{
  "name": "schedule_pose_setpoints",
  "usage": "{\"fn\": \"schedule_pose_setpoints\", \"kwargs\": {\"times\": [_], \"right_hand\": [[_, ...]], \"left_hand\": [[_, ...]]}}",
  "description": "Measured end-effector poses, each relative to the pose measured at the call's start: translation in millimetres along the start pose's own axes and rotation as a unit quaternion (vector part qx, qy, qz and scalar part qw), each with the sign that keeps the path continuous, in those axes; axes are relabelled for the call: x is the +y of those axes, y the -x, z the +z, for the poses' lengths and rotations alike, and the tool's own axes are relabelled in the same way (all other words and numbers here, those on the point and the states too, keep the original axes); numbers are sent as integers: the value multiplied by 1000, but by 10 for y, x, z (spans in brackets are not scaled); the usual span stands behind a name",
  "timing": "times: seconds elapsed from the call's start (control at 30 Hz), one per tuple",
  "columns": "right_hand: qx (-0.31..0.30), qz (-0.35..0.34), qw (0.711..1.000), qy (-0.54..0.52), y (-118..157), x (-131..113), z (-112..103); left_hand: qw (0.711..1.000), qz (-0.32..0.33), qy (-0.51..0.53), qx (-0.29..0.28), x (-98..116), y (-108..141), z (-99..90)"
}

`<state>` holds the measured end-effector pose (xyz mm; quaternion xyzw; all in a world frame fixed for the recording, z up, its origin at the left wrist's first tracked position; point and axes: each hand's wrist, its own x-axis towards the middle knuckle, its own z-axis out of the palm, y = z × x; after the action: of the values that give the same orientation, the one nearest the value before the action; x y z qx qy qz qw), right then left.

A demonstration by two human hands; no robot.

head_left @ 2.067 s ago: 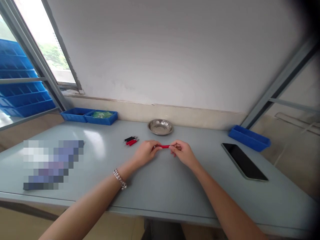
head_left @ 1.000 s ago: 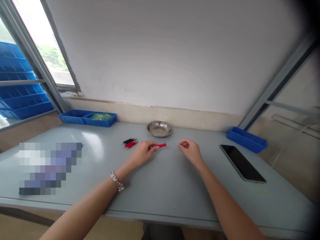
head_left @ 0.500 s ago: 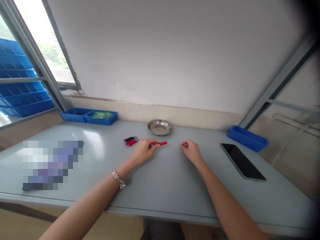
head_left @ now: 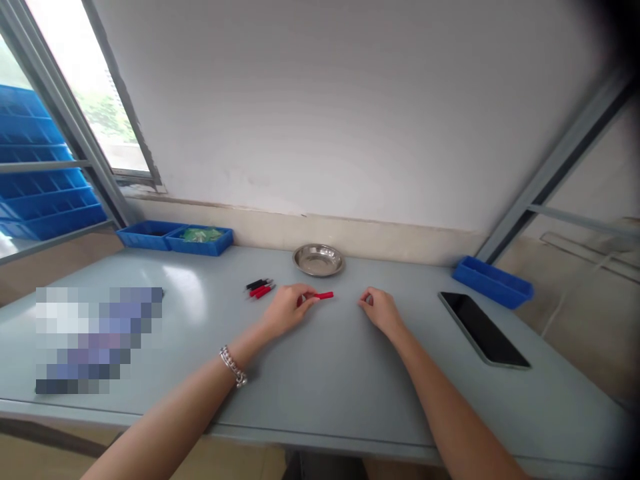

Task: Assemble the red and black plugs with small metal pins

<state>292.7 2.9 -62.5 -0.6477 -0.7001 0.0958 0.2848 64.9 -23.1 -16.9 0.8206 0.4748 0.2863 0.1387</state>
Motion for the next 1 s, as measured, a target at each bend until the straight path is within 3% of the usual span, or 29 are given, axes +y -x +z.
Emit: {"fn": "schedule_pose_setpoints", "kwargs": {"times": [0.13,0.23,0.37,0.5,1.0], "right_hand": [[34,0,999,-29,2,-48,-46],[62,-22,991,-117,34,-177,-123],[-10,-62,962,-265,122,-388,-149],[-74,-67,938,-331,173,-479,-69],[-107,14,888,-448,183,-486,-15]], "left_hand": [[1000,3,-3,-1,20,2,-11],[1000,7,-8,-2,11,3,-1],[1000,24,-9,-3,-18,6,27],[999,47,-7,-3,-30,9,52],[999,51,-4,-10,-43,10,75]]}}
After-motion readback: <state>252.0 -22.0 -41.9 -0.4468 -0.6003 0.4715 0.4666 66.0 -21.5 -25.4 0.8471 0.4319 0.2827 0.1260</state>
